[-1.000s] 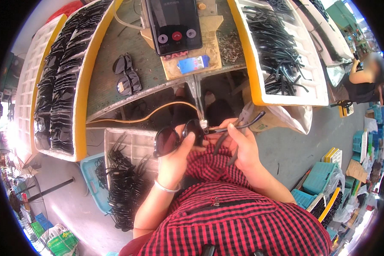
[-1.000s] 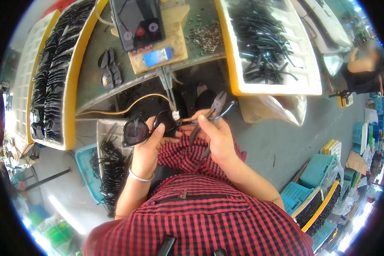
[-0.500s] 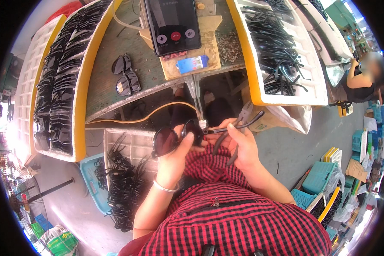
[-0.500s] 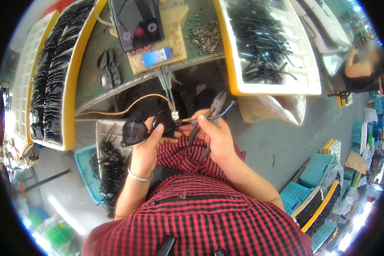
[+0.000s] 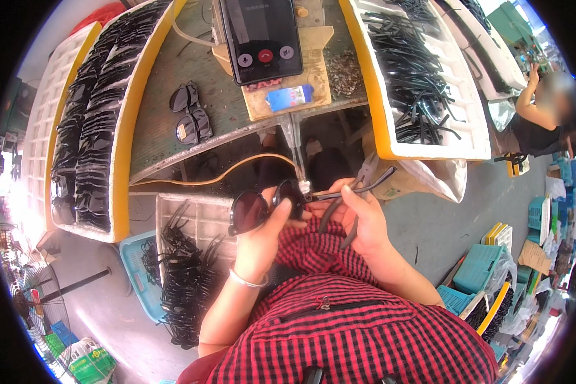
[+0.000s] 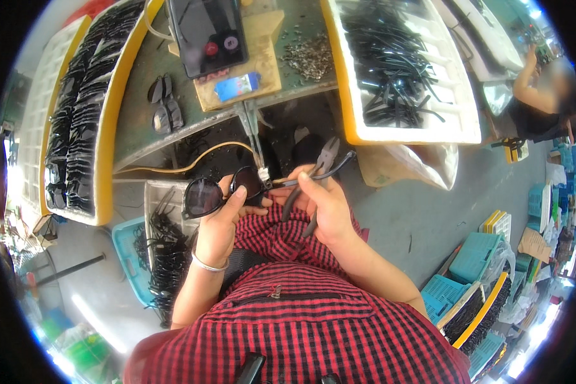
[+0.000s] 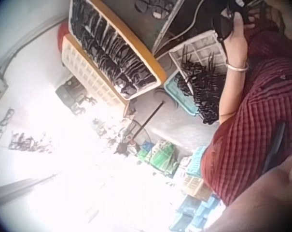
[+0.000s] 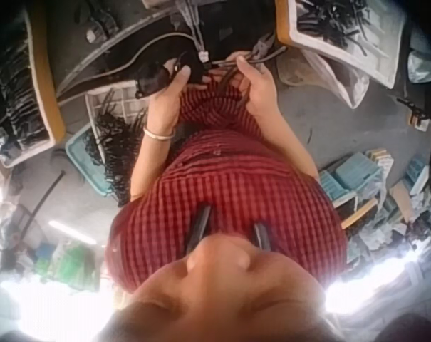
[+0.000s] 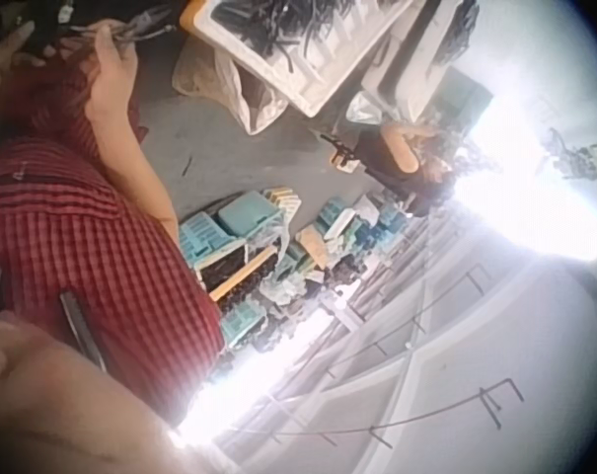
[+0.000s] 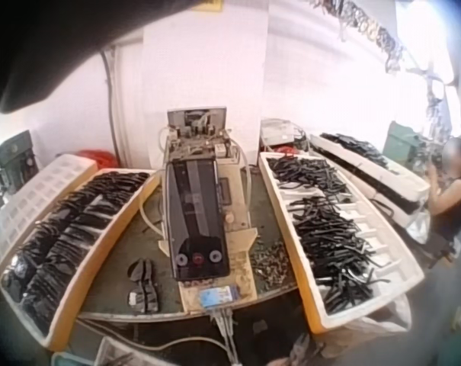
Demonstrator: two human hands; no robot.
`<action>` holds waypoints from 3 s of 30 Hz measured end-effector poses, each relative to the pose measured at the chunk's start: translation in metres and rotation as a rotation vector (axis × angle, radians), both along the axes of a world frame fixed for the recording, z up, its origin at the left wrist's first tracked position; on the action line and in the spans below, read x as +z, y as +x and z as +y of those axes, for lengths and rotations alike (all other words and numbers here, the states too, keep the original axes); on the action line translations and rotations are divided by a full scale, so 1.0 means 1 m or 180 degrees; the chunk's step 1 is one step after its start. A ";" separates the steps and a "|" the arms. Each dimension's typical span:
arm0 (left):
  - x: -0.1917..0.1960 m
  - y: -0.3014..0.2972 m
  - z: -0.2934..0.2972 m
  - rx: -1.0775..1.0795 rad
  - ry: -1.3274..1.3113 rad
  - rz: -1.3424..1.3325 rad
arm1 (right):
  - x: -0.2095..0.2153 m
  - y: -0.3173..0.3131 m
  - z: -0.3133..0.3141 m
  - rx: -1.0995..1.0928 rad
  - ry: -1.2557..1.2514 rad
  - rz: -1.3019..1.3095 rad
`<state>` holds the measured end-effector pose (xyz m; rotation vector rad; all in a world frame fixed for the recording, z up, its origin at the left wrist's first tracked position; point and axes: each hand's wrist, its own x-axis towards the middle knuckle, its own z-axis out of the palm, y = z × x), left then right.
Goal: The person repeatedly picks up sunglasses frames and arms from trays, uses pliers to attach the arms to the frames, and places the assembled sunglasses into a tray. The process is repeated for multiple units.
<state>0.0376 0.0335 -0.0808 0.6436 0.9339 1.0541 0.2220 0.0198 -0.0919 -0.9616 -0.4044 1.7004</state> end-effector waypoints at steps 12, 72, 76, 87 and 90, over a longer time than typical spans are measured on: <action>0.003 -0.001 -0.001 -0.0072 0.0034 0.0067 | 0.000 0.000 0.000 0.0018 0.0012 0.0081; 0.108 -0.031 -0.005 0.0408 0.1109 -0.0086 | 0.149 0.048 0.048 0.1000 0.3065 -0.5002; 0.111 -0.030 -0.005 0.0124 0.1178 -0.0157 | 0.160 0.018 0.013 0.1160 0.4005 -0.5355; 0.113 -0.024 -0.009 0.0086 0.1323 -0.0002 | 0.151 0.021 0.015 0.1384 0.3948 -0.5315; 0.109 -0.025 -0.009 0.0039 0.1391 0.0059 | 0.153 0.023 0.016 0.1879 0.3527 -0.4816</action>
